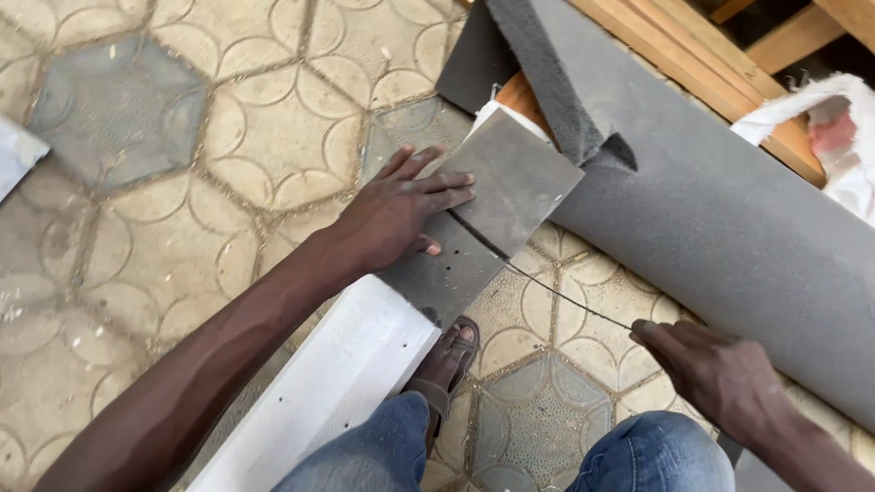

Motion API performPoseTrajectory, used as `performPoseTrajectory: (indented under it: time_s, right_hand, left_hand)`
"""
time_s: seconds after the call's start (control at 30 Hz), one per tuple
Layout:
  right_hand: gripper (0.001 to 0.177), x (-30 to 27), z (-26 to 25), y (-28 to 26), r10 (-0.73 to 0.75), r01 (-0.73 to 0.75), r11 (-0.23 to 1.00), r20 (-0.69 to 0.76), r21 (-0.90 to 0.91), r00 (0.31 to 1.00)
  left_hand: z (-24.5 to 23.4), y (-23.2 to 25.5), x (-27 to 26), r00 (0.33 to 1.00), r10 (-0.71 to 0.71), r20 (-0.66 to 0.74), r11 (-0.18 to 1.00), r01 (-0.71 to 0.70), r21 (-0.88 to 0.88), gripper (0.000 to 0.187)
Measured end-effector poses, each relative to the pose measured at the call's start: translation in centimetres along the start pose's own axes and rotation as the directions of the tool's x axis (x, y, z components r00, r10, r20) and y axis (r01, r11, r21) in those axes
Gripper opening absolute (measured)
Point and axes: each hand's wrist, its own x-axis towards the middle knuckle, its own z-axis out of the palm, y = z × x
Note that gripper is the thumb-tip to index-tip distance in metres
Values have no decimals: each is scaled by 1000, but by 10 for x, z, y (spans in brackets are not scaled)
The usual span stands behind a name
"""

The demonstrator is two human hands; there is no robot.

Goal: Cutting and trimming foam sheets using a handheld blade in a workshop environment.

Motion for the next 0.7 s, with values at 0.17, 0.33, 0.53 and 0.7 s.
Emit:
performPoseTrajectory:
  time_s: [0.17, 0.33, 0.53, 0.7]
  right_hand:
    - [56, -34, -33, 29, 278, -277, 961, 173, -29, 945]
    - [25, -77, 9, 53, 588, -471, 611, 34, 636, 808]
    - [25, 32, -2, -30, 749, -419, 225, 119, 880, 652]
    - [42, 89, -32, -94, 575, 2, -624, 458, 781, 678]
  left_hand:
    - [-41, 31, -8, 995, -96, 16, 920, 95, -379, 79]
    - [-74, 59, -6, 895, -445, -16, 794, 386, -470, 79]
    - [-64, 40, 37, 706, -651, 279, 554, 693, -461, 90]
    - [-34, 47, 41, 511, -716, 476, 441, 859, -259, 52]
